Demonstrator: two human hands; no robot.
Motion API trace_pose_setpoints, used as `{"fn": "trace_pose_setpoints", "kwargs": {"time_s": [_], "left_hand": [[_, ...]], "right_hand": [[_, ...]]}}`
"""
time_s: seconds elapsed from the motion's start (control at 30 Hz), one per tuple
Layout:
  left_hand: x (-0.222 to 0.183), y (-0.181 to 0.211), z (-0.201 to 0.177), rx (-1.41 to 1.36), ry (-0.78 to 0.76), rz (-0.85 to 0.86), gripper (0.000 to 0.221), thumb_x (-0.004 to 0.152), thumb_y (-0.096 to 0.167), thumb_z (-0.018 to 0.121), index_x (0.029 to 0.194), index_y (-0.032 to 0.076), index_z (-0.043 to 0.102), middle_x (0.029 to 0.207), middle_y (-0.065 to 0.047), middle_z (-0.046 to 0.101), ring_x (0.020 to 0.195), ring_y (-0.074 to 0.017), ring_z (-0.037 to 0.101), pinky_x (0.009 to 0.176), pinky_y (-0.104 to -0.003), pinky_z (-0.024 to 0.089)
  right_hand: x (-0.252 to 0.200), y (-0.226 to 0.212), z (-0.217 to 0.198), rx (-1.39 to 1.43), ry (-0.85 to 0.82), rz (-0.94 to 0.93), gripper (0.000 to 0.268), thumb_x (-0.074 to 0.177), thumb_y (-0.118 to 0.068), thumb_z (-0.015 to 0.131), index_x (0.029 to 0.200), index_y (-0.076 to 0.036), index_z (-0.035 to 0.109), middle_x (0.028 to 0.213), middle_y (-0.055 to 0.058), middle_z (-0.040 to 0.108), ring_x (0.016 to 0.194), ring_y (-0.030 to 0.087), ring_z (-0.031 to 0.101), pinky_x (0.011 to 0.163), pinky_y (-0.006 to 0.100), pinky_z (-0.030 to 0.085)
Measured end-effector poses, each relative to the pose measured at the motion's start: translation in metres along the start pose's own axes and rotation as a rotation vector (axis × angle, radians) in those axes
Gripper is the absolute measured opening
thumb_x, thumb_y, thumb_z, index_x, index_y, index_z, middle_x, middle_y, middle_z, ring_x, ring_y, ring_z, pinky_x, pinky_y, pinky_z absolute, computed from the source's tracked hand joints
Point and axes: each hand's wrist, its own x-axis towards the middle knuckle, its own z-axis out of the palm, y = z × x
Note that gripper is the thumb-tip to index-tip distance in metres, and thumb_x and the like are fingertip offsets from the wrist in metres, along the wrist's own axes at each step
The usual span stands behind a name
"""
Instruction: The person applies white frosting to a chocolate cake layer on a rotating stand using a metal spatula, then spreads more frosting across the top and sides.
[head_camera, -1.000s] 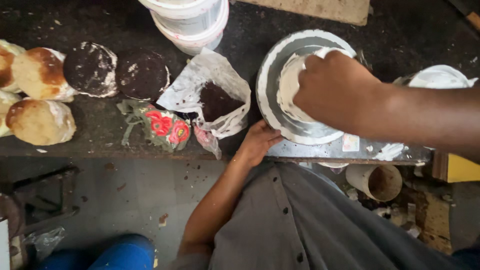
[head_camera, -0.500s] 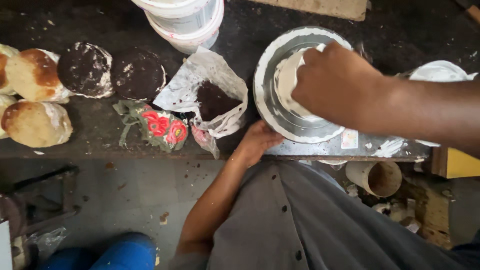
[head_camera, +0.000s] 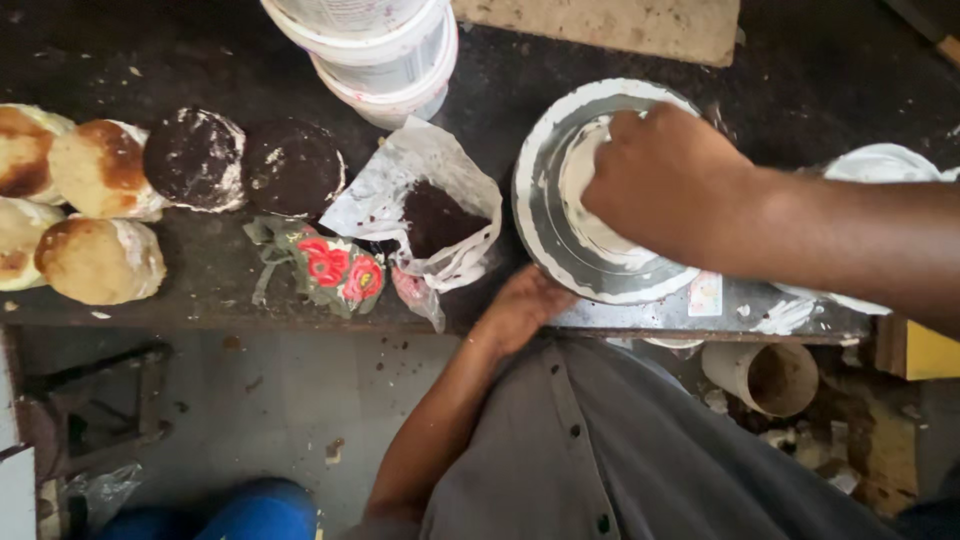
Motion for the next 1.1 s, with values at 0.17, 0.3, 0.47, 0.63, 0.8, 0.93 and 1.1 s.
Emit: {"fn": "trace_pose_setpoints", "kwargs": {"time_s": [0.17,0.3,0.47,0.63,0.8,0.93,1.1], "left_hand": [[0.02,-0.01,-0.046,0.149,-0.141,0.028,0.036,0.091,0.0,0.067,0.127,0.004,0.063,0.125,-0.008,0.069,0.118,-0.0207,0.063,0.107,-0.038,0.05],[0.05,-0.009,-0.089,-0.277,-0.057,0.279,0.016,0.1,0.012,0.061,0.115,0.006,0.061,0.111,-0.01,0.07,0.1,-0.0262,0.066,0.089,-0.041,0.054],[0.028,-0.021,-0.048,-0.468,0.118,-0.133,0.039,0.108,0.039,0.042,0.125,0.007,0.055,0.106,-0.007,0.069,0.097,-0.0233,0.065,0.09,-0.037,0.052],[0.046,-0.007,-0.038,-0.492,0.098,0.334,0.037,0.114,0.035,0.038,0.135,0.008,0.053,0.143,-0.01,0.06,0.135,-0.0254,0.056,0.122,-0.04,0.042],[0.036,0.018,-0.009,-0.536,0.16,0.222,0.056,0.105,0.049,0.034,0.134,0.006,0.054,0.133,-0.011,0.062,0.122,-0.029,0.057,0.109,-0.048,0.041],[0.029,-0.011,0.002,-0.35,0.272,0.008,0.048,0.104,0.043,0.033,0.138,0.013,0.05,0.133,-0.011,0.061,0.112,-0.0365,0.053,0.096,-0.055,0.039],[0.042,-0.004,-0.026,-0.475,0.219,0.256,0.059,0.112,0.048,0.03,0.146,0.003,0.048,0.148,-0.012,0.057,0.137,-0.0272,0.053,0.12,-0.043,0.038]], "right_hand": [[-0.001,0.001,-0.001,0.063,0.021,0.015,0.013,0.077,-0.014,0.076,0.089,-0.01,0.076,0.094,0.008,0.073,0.1,0.028,0.066,0.074,0.038,0.057],[-0.004,-0.002,0.003,0.076,-0.051,-0.05,0.014,0.076,-0.012,0.077,0.089,-0.01,0.075,0.091,0.007,0.072,0.098,0.028,0.065,0.074,0.039,0.056],[-0.008,0.001,0.001,0.069,-0.005,-0.094,0.013,0.075,-0.012,0.077,0.088,-0.011,0.075,0.092,0.009,0.073,0.099,0.028,0.065,0.076,0.038,0.056],[-0.007,-0.003,0.004,0.041,-0.016,-0.085,0.013,0.075,-0.011,0.077,0.087,-0.009,0.075,0.091,0.007,0.072,0.1,0.027,0.065,0.074,0.037,0.056],[-0.008,0.0,0.005,0.047,-0.004,-0.106,0.012,0.077,-0.013,0.076,0.088,-0.01,0.075,0.09,0.008,0.072,0.097,0.027,0.067,0.075,0.038,0.056],[-0.006,-0.002,0.006,0.033,-0.06,-0.068,0.009,0.08,-0.013,0.074,0.089,-0.011,0.076,0.093,0.006,0.073,0.102,0.027,0.066,0.076,0.037,0.058],[-0.006,-0.002,0.016,0.038,0.029,-0.06,0.011,0.08,-0.014,0.072,0.09,-0.012,0.075,0.095,0.006,0.073,0.101,0.027,0.068,0.075,0.038,0.058]]}}
